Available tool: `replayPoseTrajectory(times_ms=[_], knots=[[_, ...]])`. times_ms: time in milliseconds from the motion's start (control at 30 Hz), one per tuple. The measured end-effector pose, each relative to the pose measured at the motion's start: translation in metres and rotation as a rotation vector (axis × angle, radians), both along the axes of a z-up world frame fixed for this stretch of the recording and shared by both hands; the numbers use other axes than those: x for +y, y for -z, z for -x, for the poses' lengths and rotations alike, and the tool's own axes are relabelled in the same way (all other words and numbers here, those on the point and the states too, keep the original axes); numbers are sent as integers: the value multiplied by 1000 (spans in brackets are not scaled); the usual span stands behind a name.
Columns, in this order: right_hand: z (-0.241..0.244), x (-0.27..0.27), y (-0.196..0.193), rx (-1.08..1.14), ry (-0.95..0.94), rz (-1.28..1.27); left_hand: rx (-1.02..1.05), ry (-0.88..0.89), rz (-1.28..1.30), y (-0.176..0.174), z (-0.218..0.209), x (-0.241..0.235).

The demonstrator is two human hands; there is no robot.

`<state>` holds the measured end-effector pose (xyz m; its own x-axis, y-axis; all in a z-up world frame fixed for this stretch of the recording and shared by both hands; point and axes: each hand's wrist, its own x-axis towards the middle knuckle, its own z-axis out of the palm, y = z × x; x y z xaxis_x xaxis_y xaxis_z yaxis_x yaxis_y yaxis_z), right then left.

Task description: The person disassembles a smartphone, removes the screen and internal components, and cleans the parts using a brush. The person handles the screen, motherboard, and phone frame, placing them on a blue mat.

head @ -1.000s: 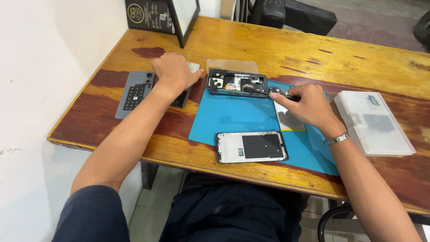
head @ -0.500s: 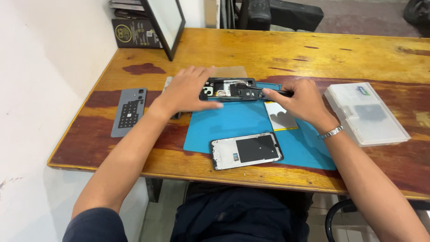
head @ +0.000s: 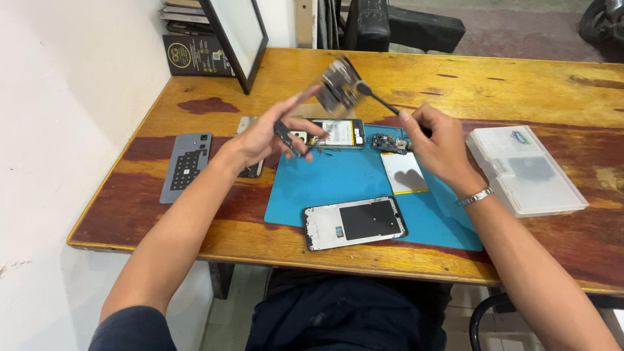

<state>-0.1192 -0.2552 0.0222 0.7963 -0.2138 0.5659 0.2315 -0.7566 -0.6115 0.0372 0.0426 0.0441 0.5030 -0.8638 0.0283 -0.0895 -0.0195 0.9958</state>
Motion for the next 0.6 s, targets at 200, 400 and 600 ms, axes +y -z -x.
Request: replayPoseTrajectory(times_ms=[200,400,600], knots=[[-6,8,10,171,-54,-26,85,138,-106,-3,18,-2],[-7,21,11,282,-63,70,96,116,97,15,5,-12],[-4,32,8,325,-58,138,-94,-120,-88,33,-4,-22]])
